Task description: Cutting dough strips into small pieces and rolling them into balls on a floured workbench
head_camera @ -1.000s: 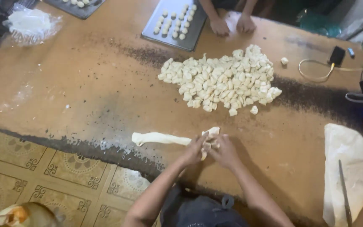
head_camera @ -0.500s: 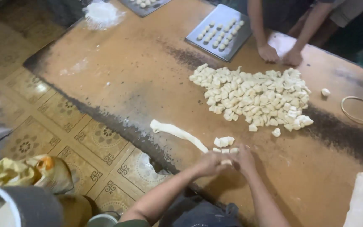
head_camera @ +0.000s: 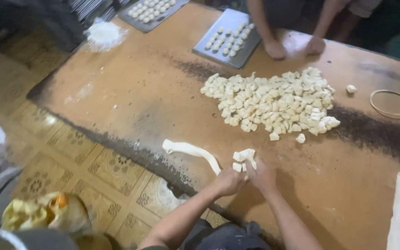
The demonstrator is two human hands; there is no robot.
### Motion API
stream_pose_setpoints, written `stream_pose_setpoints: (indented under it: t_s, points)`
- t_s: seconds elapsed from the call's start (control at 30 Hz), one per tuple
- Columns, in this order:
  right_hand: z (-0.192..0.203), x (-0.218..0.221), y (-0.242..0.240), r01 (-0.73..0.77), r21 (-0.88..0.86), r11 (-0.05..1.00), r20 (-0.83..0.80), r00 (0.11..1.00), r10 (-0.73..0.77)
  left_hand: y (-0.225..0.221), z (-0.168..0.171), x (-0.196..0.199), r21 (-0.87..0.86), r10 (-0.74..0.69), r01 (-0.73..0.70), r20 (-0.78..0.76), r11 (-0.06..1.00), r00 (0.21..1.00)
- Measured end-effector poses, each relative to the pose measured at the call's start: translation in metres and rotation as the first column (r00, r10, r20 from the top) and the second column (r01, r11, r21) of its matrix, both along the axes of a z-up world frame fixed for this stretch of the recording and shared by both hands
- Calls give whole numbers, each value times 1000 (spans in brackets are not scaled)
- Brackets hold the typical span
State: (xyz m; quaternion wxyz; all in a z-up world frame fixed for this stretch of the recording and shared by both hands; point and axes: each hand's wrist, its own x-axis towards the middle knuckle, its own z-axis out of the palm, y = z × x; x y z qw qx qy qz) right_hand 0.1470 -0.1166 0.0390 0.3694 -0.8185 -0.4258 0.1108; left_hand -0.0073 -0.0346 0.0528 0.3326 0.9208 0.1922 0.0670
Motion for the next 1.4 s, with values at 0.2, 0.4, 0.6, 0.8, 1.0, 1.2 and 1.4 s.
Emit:
stream_pose_setpoints:
  t_s: [0.2, 0.4, 0.6, 0.8, 1.0, 1.2, 1.4]
  points:
    - [47, -33, 14, -55, -562, 825, -85, 996, 8, 50, 67, -27, -168, -107, 126, 122, 978, 987]
    - [24, -67, 24, -169, 118, 979, 65, 985, 162, 91, -27, -9, 17, -283, 362, 660, 932, 696]
    - [-13, -47, 30, 178, -94, 980, 128, 978, -166, 69, -38, -8, -190, -135, 124, -45, 974, 990]
    - [10, -41, 23, 80, -536, 840, -34, 993, -117, 89, 63, -51, -495, -161, 246, 209, 833, 965]
    - [33, -87, 50, -199, 103, 975, -26, 979, 203, 102, 28, -48, -302, -250, 336, 291, 892, 924]
    - [15, -61, 53, -12, 152, 988, -15, 1000, 15, 78, -24, -27, -292, 50, 15, 214, 956, 976]
    - [25, -33, 44, -59, -376, 925, -127, 992, 11, 70, -5, -56, -243, -18, 36, 75, 969, 997]
